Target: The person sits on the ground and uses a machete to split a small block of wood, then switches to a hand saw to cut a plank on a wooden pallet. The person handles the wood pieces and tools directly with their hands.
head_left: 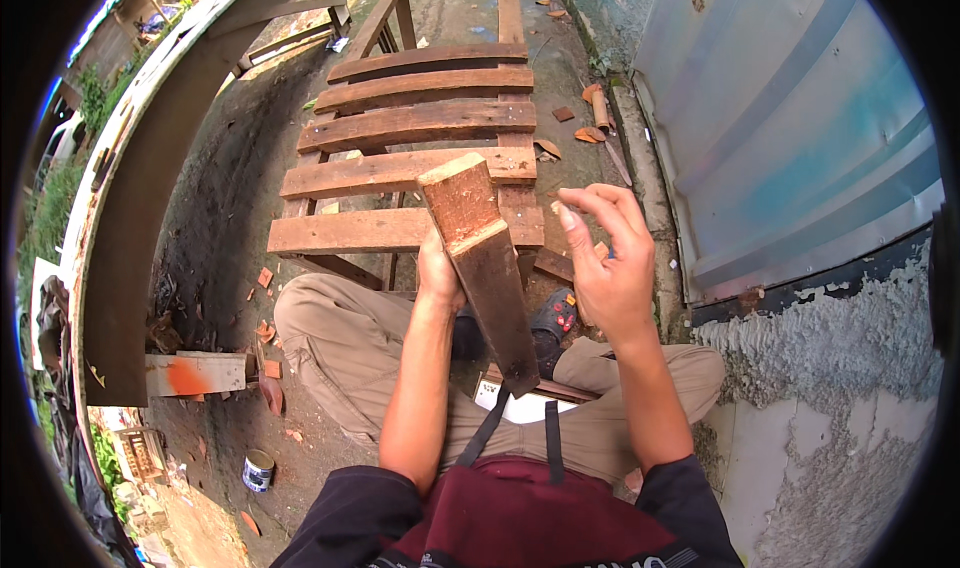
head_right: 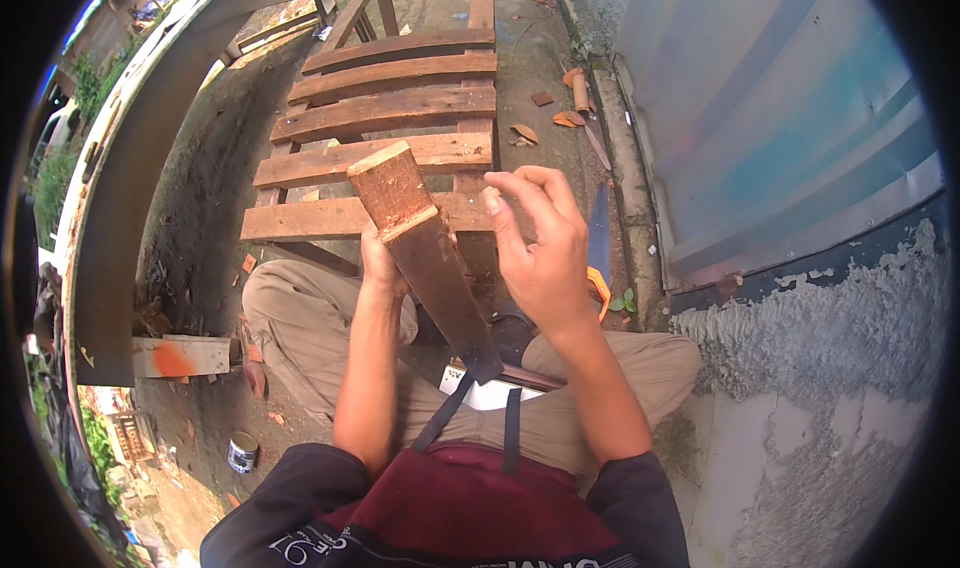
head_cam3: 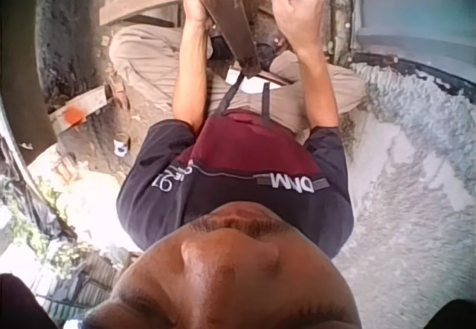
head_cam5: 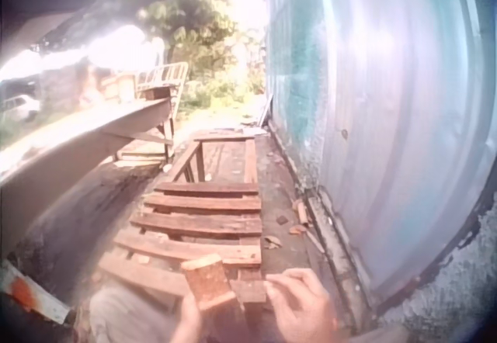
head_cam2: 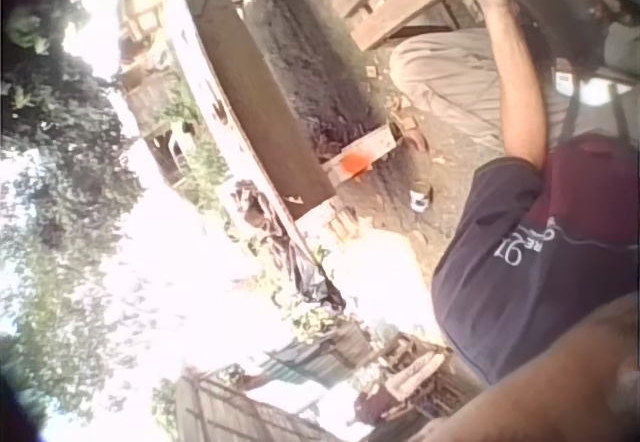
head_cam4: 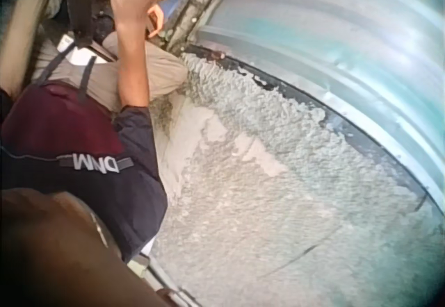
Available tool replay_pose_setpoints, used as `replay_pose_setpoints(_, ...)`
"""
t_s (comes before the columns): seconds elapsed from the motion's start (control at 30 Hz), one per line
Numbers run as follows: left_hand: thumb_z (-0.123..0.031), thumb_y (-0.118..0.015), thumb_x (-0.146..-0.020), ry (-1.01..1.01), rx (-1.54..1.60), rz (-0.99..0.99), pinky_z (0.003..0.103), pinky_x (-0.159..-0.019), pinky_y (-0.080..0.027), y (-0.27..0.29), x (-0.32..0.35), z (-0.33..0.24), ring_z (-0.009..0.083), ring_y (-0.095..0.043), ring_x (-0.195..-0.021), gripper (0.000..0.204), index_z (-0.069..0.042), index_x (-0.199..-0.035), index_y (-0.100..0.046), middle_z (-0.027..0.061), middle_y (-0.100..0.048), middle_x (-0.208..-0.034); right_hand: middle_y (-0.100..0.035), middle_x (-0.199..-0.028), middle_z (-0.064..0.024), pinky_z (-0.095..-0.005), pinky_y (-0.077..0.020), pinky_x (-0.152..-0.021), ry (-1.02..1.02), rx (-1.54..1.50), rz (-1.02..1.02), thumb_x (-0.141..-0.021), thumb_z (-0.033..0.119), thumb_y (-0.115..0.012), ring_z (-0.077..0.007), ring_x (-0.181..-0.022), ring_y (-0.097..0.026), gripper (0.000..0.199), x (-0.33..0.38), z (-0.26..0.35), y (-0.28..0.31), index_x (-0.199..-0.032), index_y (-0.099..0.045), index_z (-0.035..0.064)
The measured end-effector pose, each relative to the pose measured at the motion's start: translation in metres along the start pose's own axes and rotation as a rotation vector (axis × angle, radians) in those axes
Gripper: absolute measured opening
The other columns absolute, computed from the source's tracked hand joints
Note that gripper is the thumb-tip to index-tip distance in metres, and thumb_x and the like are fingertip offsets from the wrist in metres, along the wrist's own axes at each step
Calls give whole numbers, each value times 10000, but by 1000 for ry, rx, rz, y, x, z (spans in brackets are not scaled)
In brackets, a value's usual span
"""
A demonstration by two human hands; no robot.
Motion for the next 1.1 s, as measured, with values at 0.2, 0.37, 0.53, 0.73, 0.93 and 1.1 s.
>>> replay_pose_setpoints(0.2, -298, -429, -1037, -106, -102, -30, 336, -795, -586, -29, 13, -4, 194, -688, -928, 368, -17, -1183, -615, 99, -682, -1068, -652, -1039, -104, -357, -490, -811, 346, 223, 12, -847, 71, -769, -247, -939, -641, 272, 15, 15, -37, -1116, -745, 42)
replay_pose_setpoints(0.37, -302, -430, -1036, -71, -161, 24, 344, -776, -590, -26, 10, 0, 195, -690, -908, 377, -11, -1184, -619, 104, -685, -1044, -648, -1002, -80, -376, -449, -819, 293, 150, 47, -829, 105, -781, -246, -914, -631, 220, 12, 5, -29, -1040, -740, 59)
replay_pose_setpoints(0.53, -307, -454, -1036, -48, -197, 65, 339, -773, -584, -52, 18, 2, 191, -687, -895, 384, 6, -1175, -627, 108, -684, -1028, -691, -927, -106, -333, -507, -730, 34, 48, 29, -843, 129, -795, -218, -829, -674, 183, -3, 5, -16, -956, -714, 8)
replay_pose_setpoints(0.73, -374, -348, -1105, -183, -329, 16, 323, -868, -525, -47, 17, 5, 179, -668, -941, 515, 36, -1168, -654, 123, -701, -1081, -727, -901, -145, -352, -537, -715, -236, 17, 46, -842, 139, -748, -224, -797, -708, 209, 4, 1, -16, -970, -710, -22)
replay_pose_setpoints(0.93, -411, -270, -1125, -438, -642, -100, 322, -815, -496, -78, 37, -14, 157, -627, -863, 613, 41, -1052, -678, 95, -703, -970, -713, -782, -81, -283, -510, -647, -322, 83, 87, -835, 111, -732, -100, -708, -628, 211, -3, 4, -14, -956, -717, -61)
replay_pose_setpoints(1.1, -428, -271, -1124, -447, -614, -107, 318, -824, -493, -74, 41, -8, 142, -612, -873, 623, 46, -1059, -670, 86, -695, -968, -711, -768, -90, -288, -513, -648, -374, 74, 128, -823, 121, -742, -102, -698, -632, 230, -6, 1, -12, -962, -726, -62)
Point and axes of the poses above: each hand's wrist, its own x-axis away from the middle knuckle, its own y-axis out of the back of the hand, z = x × y, the point moved 5 cm from there along -x, towards the middle knuckle
